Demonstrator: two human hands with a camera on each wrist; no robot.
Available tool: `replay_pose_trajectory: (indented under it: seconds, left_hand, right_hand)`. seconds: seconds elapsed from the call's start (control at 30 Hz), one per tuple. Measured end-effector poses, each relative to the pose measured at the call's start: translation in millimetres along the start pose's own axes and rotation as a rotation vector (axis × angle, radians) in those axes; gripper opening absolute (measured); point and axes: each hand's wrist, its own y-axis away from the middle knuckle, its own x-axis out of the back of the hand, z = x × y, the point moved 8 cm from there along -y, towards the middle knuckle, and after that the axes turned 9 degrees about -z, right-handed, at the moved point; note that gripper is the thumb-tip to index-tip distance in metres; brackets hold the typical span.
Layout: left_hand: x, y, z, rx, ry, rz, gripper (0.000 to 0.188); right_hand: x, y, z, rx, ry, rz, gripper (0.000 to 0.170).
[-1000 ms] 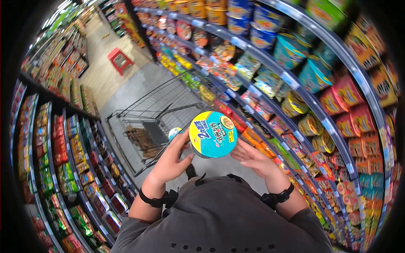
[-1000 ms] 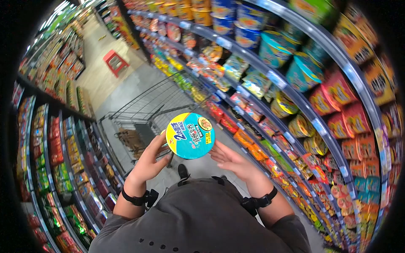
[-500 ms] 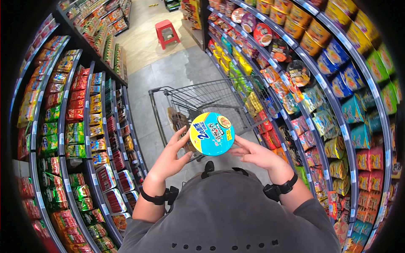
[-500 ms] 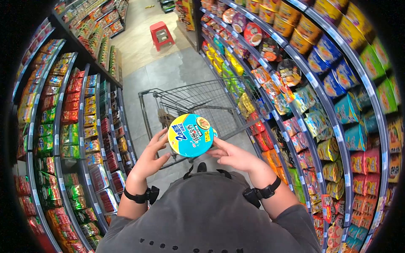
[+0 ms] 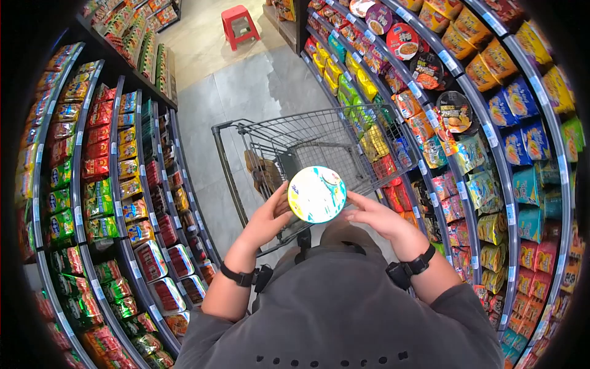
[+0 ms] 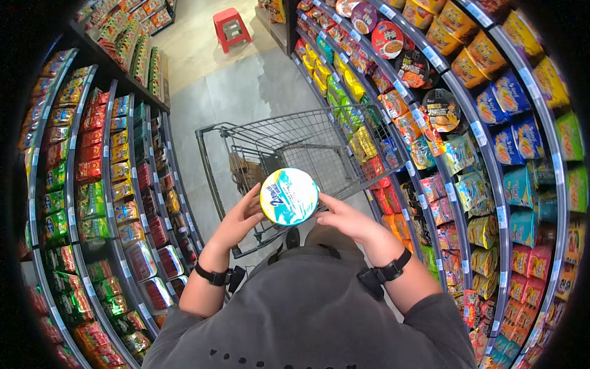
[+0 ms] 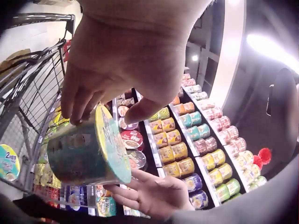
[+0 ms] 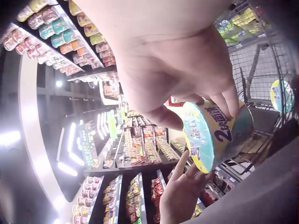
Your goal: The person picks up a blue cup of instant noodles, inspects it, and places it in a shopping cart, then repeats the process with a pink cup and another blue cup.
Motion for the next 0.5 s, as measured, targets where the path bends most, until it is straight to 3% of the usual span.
replay_pose_trajectory:
  seconds: [0.1,0.13,0.17,0.23,0.43,0.5]
  left_hand:
    - [2,-32,-16,0.138,-0.026,0.029,0.078]
    - [8,-45,-29,0.156,-0.087,0.042,0.079]
    - [14,-57,-45,0.181,-0.082,0.04,0.079]
    - [22,-81,-75,0.296,-0.203,0.04,0.085]
    - [23,-142,-164,0.439,-0.145,0.039,0.067]
    - [24,-149,-203,0.621,-0.257,-0.019,0.071]
  right_hand:
    - [33,-22,9,-0.031,-0.036,0.037,0.077]
    - [47,-28,20,-0.163,-0.118,0.087,0.076]
    - [55,-37,23,-0.174,-0.14,0.083,0.076]
    - [76,-59,40,-0.183,-0.368,0.086,0.075]
    - [153,-115,135,-0.35,-0.428,0.105,0.065]
    - [165,-119,174,-0.608,-0.434,0.123,0.068]
